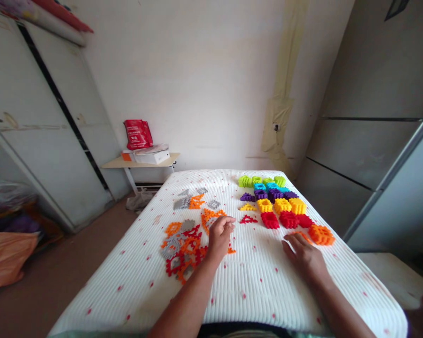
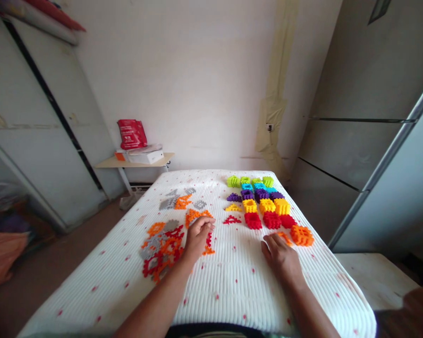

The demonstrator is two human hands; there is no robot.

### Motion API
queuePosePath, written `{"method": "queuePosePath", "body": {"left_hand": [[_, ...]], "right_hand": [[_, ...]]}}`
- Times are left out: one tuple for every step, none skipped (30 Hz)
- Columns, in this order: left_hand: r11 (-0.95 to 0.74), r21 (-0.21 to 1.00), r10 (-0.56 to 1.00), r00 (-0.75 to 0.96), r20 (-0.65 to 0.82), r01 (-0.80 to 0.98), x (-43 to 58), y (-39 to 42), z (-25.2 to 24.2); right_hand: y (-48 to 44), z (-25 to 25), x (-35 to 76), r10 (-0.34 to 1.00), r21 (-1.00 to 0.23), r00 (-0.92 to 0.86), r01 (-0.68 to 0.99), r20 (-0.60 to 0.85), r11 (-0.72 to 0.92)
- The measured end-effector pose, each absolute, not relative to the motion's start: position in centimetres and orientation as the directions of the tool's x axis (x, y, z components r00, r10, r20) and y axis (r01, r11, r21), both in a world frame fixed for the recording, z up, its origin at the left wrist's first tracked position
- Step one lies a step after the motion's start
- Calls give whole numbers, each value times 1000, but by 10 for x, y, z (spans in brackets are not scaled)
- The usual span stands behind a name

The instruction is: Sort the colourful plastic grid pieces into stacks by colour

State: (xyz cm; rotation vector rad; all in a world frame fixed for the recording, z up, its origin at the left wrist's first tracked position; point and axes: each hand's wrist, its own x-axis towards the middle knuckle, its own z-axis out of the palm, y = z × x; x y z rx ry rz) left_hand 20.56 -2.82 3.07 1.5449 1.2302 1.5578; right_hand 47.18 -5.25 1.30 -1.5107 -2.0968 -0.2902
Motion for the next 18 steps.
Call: {"method": "queuePosePath", "body": {"left_hand": [[-371, 902, 904, -136, 405, 223, 200, -27, 35], [-346, 887, 904, -145, 402, 305, 193, -26, 39], [-305, 863, 906, -157, 393, 404, 184, -25, 43], [-242, 815, 908, -172, 381, 526, 173, -23, 48], [-153, 737, 914, -190, 359, 659, 162, -21, 52], [-98, 701, 916, -211, 341, 706, 149, -19, 55], [-55, 678, 916, -234, 327, 733, 137, -17, 57], [-5, 651, 913, -262, 313, 759, 126, -15, 58], [42, 631, 911, -289, 295, 775, 115, -13, 59], [85, 608, 910, -310, 276, 789, 106, -10, 59], [123, 585, 909, -327, 257, 802, 99, -7, 59], [153, 563, 911, -337, 238, 812, 93, -4, 58], [174, 544, 914, -340, 220, 821, 89, 0, 57], [189, 526, 918, -339, 204, 829, 85, 4, 57], [201, 511, 922, -338, 189, 836, 83, 8, 57], [210, 496, 926, -334, 177, 843, 81, 11, 57], [215, 483, 929, -330, 166, 849, 80, 15, 57], [217, 471, 934, -323, 156, 855, 80, 17, 58]], "right_hand": [[-52, 12, 471, 813, -132, -277, 910, 513, 394], [-52, 12, 470, 816, -132, -314, 896, 485, 424], [-52, 13, 469, 821, -136, -342, 886, 457, 444], [-52, 13, 469, 829, -142, -358, 880, 430, 454], [-51, 13, 468, 836, -152, -364, 877, 411, 456], [-51, 13, 468, 843, -163, -362, 876, 397, 453], [-50, 12, 467, 850, -175, -354, 878, 389, 446], [-49, 12, 467, 857, -186, -342, 881, 385, 435], [-49, 11, 467, 863, -195, -331, 884, 383, 425], [-48, 10, 467, 867, -201, -321, 887, 380, 416], [-48, 9, 467, 871, -205, -316, 888, 377, 411], [-47, 9, 467, 873, -209, -314, 889, 374, 409], [-47, 9, 467, 874, -212, -313, 888, 371, 408], [-47, 9, 466, 876, -215, -313, 888, 368, 407], [-48, 9, 466, 877, -219, -310, 888, 367, 405], [-48, 9, 466, 879, -223, -307, 888, 365, 402], [-48, 9, 466, 881, -226, -304, 889, 363, 399], [-48, 9, 466, 883, -228, -302, 889, 359, 396]]}}
